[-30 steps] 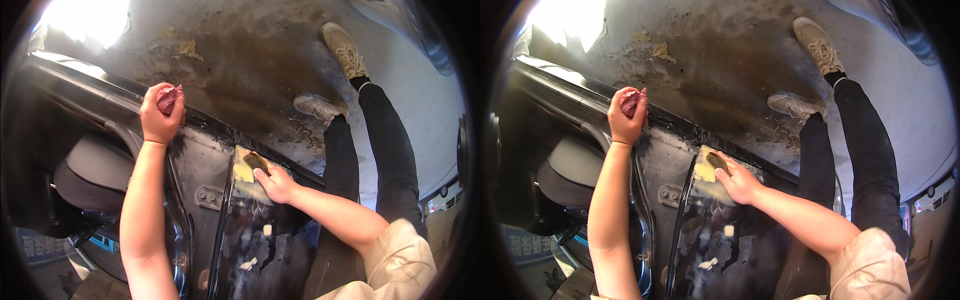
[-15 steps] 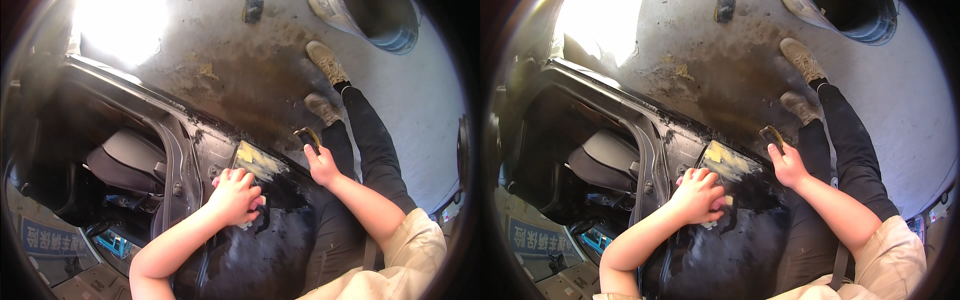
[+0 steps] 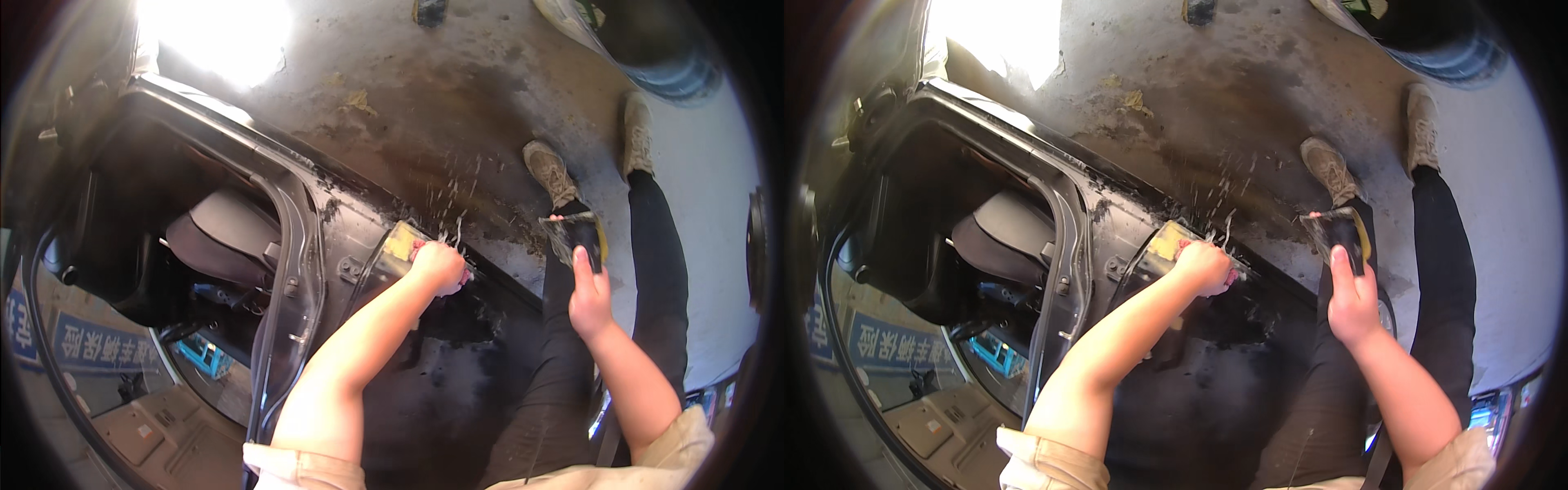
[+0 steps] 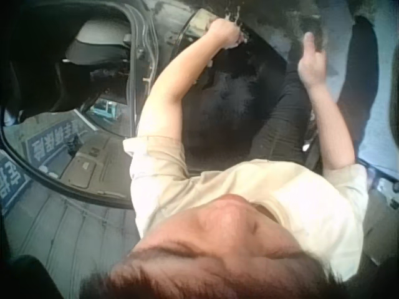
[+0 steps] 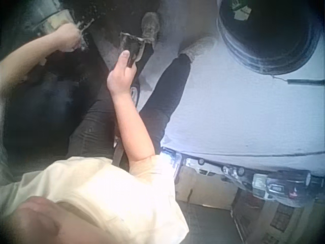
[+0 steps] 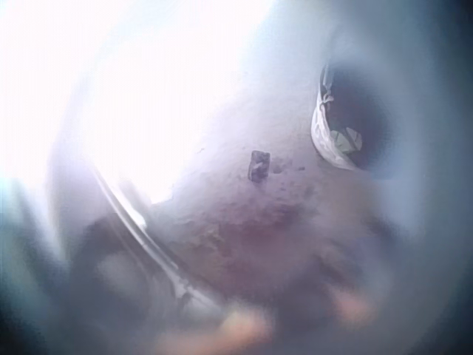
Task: The person applies a yellow body filler to a black car door using a spreader and a pink putty knife, smoothing the material over a damaged area. The person repeatedly spreads and levels the filler across the door panel.
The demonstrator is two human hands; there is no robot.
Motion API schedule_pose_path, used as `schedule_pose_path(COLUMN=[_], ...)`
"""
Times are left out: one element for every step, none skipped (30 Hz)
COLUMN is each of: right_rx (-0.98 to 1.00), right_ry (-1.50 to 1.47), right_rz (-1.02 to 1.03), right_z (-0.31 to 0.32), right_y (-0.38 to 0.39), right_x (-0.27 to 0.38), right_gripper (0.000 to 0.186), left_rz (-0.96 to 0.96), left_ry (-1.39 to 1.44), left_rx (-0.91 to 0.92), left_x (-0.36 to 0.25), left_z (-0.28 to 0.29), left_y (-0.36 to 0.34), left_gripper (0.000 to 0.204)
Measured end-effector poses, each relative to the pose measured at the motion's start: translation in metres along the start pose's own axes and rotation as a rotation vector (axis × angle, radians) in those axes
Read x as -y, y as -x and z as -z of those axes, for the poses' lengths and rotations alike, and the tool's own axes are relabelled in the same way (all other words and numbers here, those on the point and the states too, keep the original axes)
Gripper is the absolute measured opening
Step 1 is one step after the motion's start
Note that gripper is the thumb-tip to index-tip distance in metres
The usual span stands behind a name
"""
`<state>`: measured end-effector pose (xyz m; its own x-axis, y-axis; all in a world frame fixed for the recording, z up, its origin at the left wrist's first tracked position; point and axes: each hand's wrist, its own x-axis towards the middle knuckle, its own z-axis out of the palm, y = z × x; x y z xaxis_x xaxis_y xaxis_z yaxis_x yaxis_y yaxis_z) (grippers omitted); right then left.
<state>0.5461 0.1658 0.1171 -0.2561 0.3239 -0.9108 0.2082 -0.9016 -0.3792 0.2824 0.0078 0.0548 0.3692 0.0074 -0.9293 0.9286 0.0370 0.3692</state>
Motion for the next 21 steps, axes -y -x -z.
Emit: schedule_pose_path(right_rx=[0.018, 0.081, 0.129, 0.17, 0.196, 0.181, 0.151, 0.154, 0.185, 0.208, 0.23, 0.236, 0.228, 0.219, 0.213, 0.178, 0.144, 0.12, 0.116, 0.114, 0.137], right_ry=[-0.079, -0.109, -0.139, -0.086, -0.142, -0.133, -0.126, -0.128, -0.116, -0.105, -0.094, -0.143, -0.099, -0.056, -0.009, 0.035, 0.077, 0.066, 0.061, 0.059, 0.068], right_rz=[0.104, 0.09, 0.074, 0.086, 0.097, 0.077, 0.06, 0.048, 0.055, 0.07, 0.087, 0.121, 0.096, 0.071, 0.034, -0.081, -0.197, -0.14, -0.126, -0.109, -0.133], right_z=[0.0, 0.017, 0.036, 0.053, 0.066, 0.08, 0.091, 0.098, 0.101, 0.102, 0.104, 0.107, 0.111, 0.116, 0.12, 0.124, 0.127, 0.127, 0.128, 0.127, 0.13], right_y=[-0.004, -0.007, -0.008, -0.012, -0.016, -0.019, -0.019, -0.021, -0.025, -0.028, -0.031, -0.036, -0.041, -0.047, -0.046, -0.045, -0.043, -0.043, -0.043, -0.043, -0.043], right_x=[0.005, 0.009, 0.011, 0.013, 0.015, 0.01, 0.007, 0.006, 0.009, 0.015, 0.018, 0.012, 0.01, 0.008, 0.006, 0.003, -0.002, -0.01, -0.015, -0.017, -0.019], right_gripper=[0.044, 0.046, 0.048, 0.053, 0.053, 0.053, 0.054, 0.055, 0.055, 0.055, 0.055, 0.055, 0.055, 0.054, 0.054, 0.051, 0.05, 0.05, 0.049, 0.048, 0.047], left_rz=[0.054, 0.107, 0.146, 0.127, 0.121, 0.123, 0.114, 0.182, 0.158, 0.128, 0.098, 0.058, 0.056, 0.069, 0.079, 0.148, 0.217, 0.231, 0.328, 0.377, 0.453], left_ry=[0.002, 0.004, 0.002, -0.023, -0.01, 0.004, 0.008, 0.008, 0.013, 0.009, 0.005, 0.066, 0.041, 0.023, 0.014, 0.003, -0.007, -0.01, -0.054, -0.132, -0.156], left_rx=[0.023, 0.046, 0.071, 0.012, 0.016, 0.017, 0.017, 0.036, 0.037, 0.031, 0.025, 0.074, 0.072, 0.121, 0.176, 0.199, 0.222, 0.228, 0.205, 0.189, 0.203], left_x=[-0.004, -0.008, -0.013, -0.014, -0.018, -0.021, -0.026, -0.036, -0.047, -0.056, -0.064, -0.072, -0.083, -0.087, -0.094, -0.094, -0.089, -0.071, -0.052, -0.021, 0.005], left_z=[0.0, 0.0, 0.001, -0.027, -0.046, -0.06, -0.065, -0.07, -0.076, -0.079, -0.083, -0.082, -0.081, -0.079, -0.075, -0.073, -0.07, -0.056, -0.031, -0.036, -0.019], left_y=[-0.011, -0.021, -0.034, -0.053, -0.067, -0.078, -0.088, -0.097, -0.102, -0.108, -0.112, -0.114, -0.112, -0.115, -0.112, -0.111, -0.11, -0.104, -0.093, -0.091, -0.081], left_gripper=[0.038, 0.038, 0.038, 0.036, 0.035, 0.035, 0.035, 0.033, 0.033, 0.032, 0.032, 0.03, 0.028, 0.028, 0.028, 0.029, 0.029, 0.029, 0.03, 0.032, 0.036])
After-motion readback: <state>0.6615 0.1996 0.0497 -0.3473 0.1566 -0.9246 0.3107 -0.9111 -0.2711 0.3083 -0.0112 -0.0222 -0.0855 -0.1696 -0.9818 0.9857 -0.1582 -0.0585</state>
